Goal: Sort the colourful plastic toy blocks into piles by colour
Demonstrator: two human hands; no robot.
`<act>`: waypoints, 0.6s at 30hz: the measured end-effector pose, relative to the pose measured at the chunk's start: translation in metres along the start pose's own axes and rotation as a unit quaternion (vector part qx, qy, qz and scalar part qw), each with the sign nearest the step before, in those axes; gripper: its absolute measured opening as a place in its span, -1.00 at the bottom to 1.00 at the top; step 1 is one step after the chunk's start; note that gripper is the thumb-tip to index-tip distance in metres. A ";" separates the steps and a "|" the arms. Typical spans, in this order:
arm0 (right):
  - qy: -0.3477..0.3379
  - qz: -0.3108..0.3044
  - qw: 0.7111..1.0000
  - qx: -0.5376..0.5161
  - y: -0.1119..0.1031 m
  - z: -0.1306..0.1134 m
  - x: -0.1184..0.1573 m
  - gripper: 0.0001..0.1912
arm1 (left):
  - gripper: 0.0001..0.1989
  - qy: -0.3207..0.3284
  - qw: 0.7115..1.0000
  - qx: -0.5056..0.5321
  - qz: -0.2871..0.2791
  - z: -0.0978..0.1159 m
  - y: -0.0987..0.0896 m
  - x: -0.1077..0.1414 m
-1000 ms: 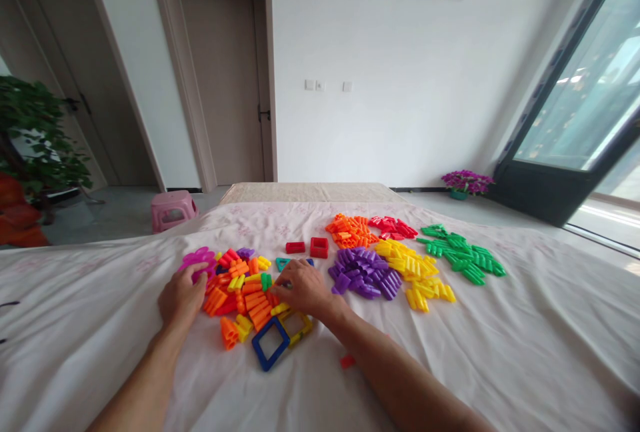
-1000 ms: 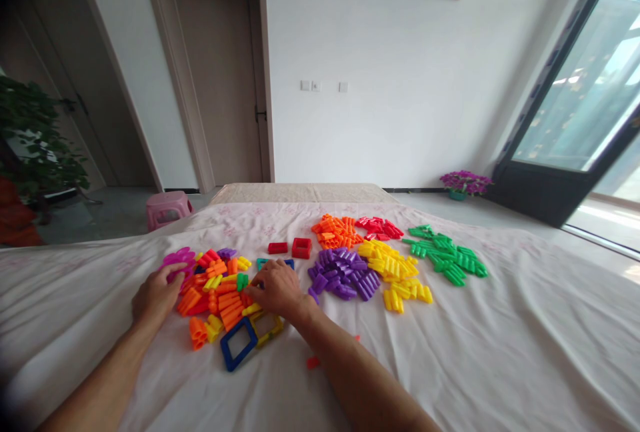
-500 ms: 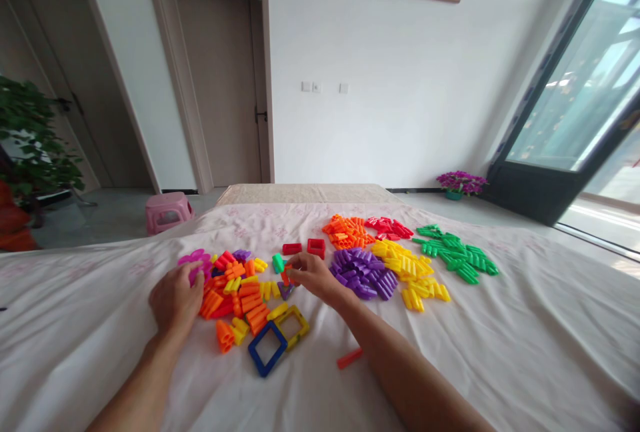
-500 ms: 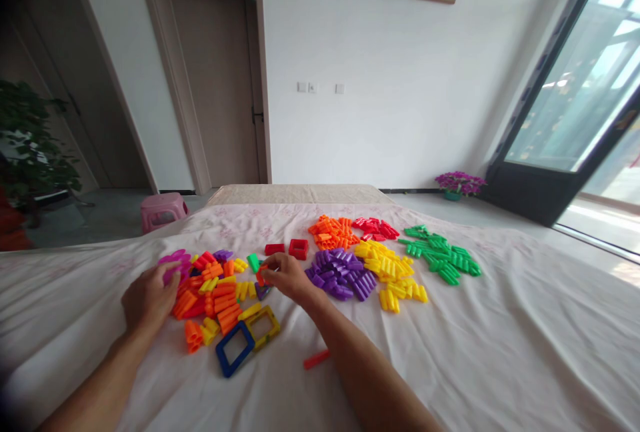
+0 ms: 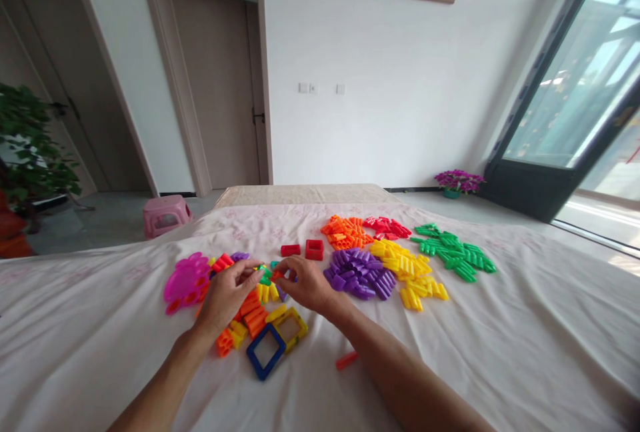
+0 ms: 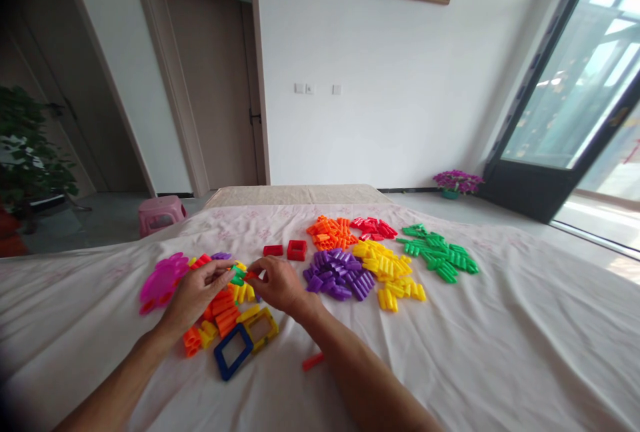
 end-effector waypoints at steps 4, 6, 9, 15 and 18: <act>0.003 0.011 0.999 0.042 -0.006 0.008 -0.004 -0.89 | -0.46 -0.022 0.998 0.037 0.042 -0.008 -0.006 0.000; 0.019 0.024 0.998 0.050 -0.013 0.016 -0.007 -0.90 | -0.47 -0.031 0.997 0.028 0.071 -0.012 -0.014 -0.001; 0.071 0.037 0.996 0.041 -0.027 0.035 -0.013 -0.89 | -0.46 -0.039 0.995 0.011 0.094 -0.017 -0.025 -0.002; 0.205 0.161 0.965 -0.001 -0.079 0.091 -0.026 -0.74 | -0.49 -0.037 0.993 0.023 0.108 -0.027 -0.032 0.000; 0.250 0.264 0.931 -0.038 -0.108 0.117 -0.025 -0.54 | -0.52 -0.026 0.994 0.015 0.107 -0.029 -0.032 0.000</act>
Point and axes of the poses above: each hand's wrist, its own x-axis away from the middle knuckle, its own y-axis out of the palm, z = x × y, the point moved 7 cm from there along -x, towards the middle knuckle, and after that the axes turned 15 degrees about y, right-handed, at the moved point
